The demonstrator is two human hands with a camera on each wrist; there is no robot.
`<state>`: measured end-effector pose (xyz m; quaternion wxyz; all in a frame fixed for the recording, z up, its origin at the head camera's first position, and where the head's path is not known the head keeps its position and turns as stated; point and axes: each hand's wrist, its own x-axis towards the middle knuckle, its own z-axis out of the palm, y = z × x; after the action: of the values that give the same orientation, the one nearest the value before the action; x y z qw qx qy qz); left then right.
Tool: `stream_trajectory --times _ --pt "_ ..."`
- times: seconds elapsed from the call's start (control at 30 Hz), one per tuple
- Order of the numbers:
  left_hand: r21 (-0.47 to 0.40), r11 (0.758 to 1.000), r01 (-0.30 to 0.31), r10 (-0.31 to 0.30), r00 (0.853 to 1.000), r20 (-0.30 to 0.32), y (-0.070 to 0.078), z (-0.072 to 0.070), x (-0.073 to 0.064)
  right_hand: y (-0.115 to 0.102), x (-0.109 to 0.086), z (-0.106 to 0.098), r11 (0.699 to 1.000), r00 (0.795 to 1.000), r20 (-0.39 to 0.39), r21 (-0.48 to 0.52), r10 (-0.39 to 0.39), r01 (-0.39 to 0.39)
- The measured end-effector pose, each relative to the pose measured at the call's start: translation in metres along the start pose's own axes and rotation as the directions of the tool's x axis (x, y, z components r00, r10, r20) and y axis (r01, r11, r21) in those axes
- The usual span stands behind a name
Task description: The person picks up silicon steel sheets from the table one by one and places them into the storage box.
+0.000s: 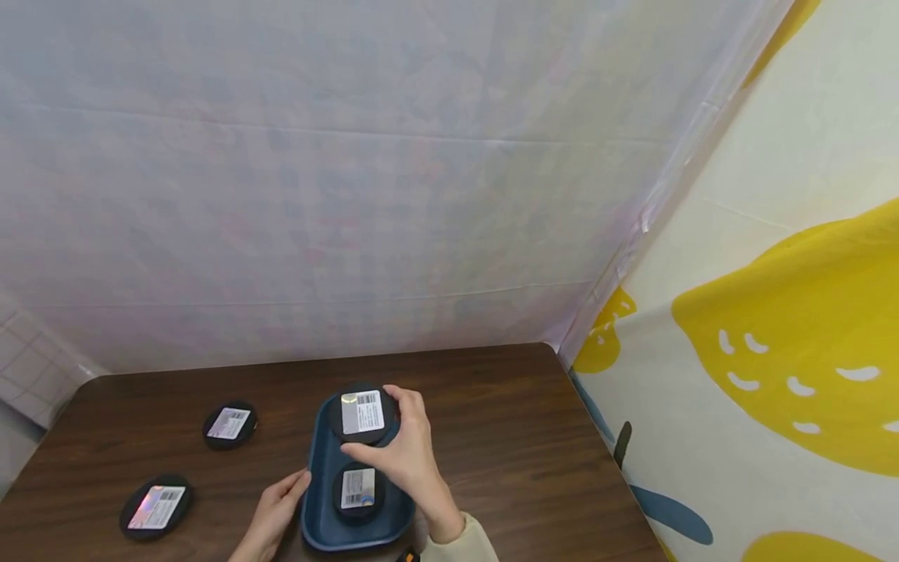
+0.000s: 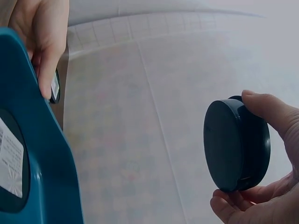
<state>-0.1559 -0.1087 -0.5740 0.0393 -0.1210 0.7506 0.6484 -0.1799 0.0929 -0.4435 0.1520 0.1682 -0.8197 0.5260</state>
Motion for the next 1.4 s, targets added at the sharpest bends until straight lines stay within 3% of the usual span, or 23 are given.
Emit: stream_trajectory --times 0.6,1.4 --pt "0.020 1.000 -0.004 0.004 1.000 -0.010 -0.003 0.000 0.001 -0.011 -0.004 0.013 0.999 0.996 0.087 -0.031 -0.019 0.021" --pt "0.011 1.000 0.012 -0.012 1.000 -0.005 -0.001 0.000 0.001 0.013 -0.017 0.015 0.993 0.991 0.116 -0.095 -0.065 0.076"
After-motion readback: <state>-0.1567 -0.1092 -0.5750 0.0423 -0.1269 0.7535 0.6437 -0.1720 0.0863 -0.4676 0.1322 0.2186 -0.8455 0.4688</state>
